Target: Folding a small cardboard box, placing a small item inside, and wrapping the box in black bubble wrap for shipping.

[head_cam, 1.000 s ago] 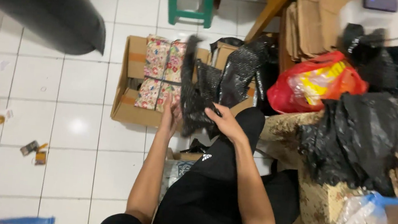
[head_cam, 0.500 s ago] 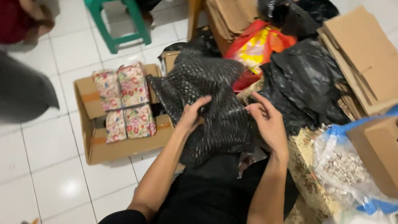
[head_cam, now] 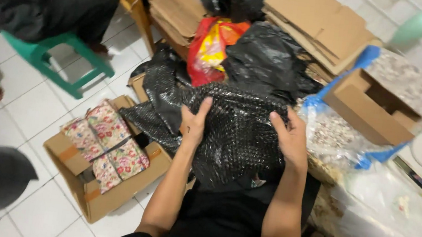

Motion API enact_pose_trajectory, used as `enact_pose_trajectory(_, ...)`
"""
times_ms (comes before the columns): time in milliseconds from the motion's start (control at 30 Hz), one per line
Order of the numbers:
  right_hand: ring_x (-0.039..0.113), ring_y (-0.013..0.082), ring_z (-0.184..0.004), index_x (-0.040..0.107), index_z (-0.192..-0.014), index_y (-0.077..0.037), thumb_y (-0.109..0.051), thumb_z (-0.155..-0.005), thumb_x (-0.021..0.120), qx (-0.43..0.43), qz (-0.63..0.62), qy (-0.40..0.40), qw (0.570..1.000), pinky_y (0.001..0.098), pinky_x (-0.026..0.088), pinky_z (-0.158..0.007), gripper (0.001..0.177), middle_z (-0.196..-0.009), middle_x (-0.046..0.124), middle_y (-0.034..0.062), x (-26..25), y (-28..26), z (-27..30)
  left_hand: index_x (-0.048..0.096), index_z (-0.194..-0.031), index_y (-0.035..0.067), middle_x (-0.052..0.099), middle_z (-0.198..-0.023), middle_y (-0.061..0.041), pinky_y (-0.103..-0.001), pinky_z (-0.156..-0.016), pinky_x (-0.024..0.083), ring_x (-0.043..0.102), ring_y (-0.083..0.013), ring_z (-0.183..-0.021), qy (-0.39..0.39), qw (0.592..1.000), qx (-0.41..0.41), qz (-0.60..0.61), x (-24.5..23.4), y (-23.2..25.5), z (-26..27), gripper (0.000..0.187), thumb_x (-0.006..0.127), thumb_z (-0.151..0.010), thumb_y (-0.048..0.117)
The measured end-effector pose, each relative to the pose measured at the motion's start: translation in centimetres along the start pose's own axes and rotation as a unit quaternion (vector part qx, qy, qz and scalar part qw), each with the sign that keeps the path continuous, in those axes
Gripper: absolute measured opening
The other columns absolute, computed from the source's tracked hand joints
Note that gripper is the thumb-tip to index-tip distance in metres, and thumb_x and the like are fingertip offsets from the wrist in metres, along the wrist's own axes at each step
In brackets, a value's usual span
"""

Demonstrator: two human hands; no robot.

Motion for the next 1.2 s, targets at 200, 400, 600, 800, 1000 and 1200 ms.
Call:
enact_pose_trajectory(200,0.056,0.0162,-0.121,0.058,-0.141,-0.001,-0.01,-0.106,0.061,-0.066,0.029,0.14,0.988,0.0426,0.045,-0.112,0.036,-0.131,0.064,0.0124,-8.7,-6.5,0.8,0.026,-0.159,0.01,0.048,-0.152,-0.013,-0.039,-0.118,0.04,0.048,-0.0186,-0.137,-0.173,0.84,0.405,0.317,8.1,10.2,3.0,0.078,0.073,-0.097,0.004)
enact_pose_trajectory(400,0.039,0.0295,-0.147,0.044,-0.154,-0.003,-0.015,-0.108,0.063,-0.069,0.052,0.283,0.955,0.0491,0.028,-0.124,0.051,-0.155,0.045,0.0187,-17.3,-6.7,2.1,0.009,-0.162,0.016,0.048,-0.147,-0.008,-0.023,-0.1,0.043,0.056,-0.0133,-0.124,-0.228,0.83,0.457,0.224,16.3,12.5,8.0,0.103,0.081,-0.089,0.003)
enact_pose_trajectory(600,0.043,0.0265,-0.144,0.045,-0.154,-0.004,-0.015,-0.112,0.055,-0.051,0.038,0.318,0.946,0.0478,0.035,-0.121,0.044,-0.152,0.05,0.0165,-22.8,-4.3,1.9,0.066,-0.134,0.024,0.052,-0.135,-0.008,-0.047,-0.117,0.037,0.045,-0.0342,-0.141,-0.277,0.835,0.476,-0.027,22.8,14.3,14.6,0.049,0.081,-0.089,0.036)
enact_pose_trajectory(800,0.051,0.0267,-0.136,0.036,-0.156,-0.004,-0.011,-0.11,0.051,-0.164,-0.083,0.273,0.944,0.0464,0.047,-0.114,0.049,-0.15,0.05,0.0204,-29.2,-0.4,0.7,0.047,-0.156,0.02,0.049,-0.136,-0.015,-0.043,-0.116,0.039,0.049,-0.0346,-0.137,-0.192,0.792,0.579,0.014,27.0,16.3,16.4,0.089,0.091,-0.079,0.033)
enact_pose_trajectory(1000,0.049,0.0201,-0.126,0.031,-0.159,-0.005,-0.017,-0.112,0.05,-0.151,0.073,0.281,0.945,0.0336,0.048,-0.107,0.052,-0.144,0.051,0.0154,-31.1,-7.6,1.3,0.051,-0.152,0.014,0.054,-0.146,-0.009,-0.043,-0.12,0.032,0.047,-0.0275,-0.139,-0.111,0.782,0.603,0.113,26.8,21.9,14.5,0.059,0.075,-0.098,0.013)
enact_pose_trajectory(1200,0.029,0.0503,-0.148,0.021,-0.165,-0.004,-0.01,-0.066,0.094,-0.066,0.21,0.189,0.957,0.0517,0.042,-0.112,0.123,-0.165,0.027,0.029,-30.4,-4.1,0.2,0.06,-0.145,0.017,0.05,-0.153,-0.017,-0.047,-0.125,0.021,0.034,-0.028,-0.149,-0.238,0.89,0.323,0.218,32.2,17.6,4.0,0.043,0.067,-0.103,0.024)
Point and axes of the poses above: each hand's wrist, its own z-axis away from the middle knuckle, its own x-axis out of the palm, y = z × x, the point moved 10 cm from there along -z, towards the middle knuckle
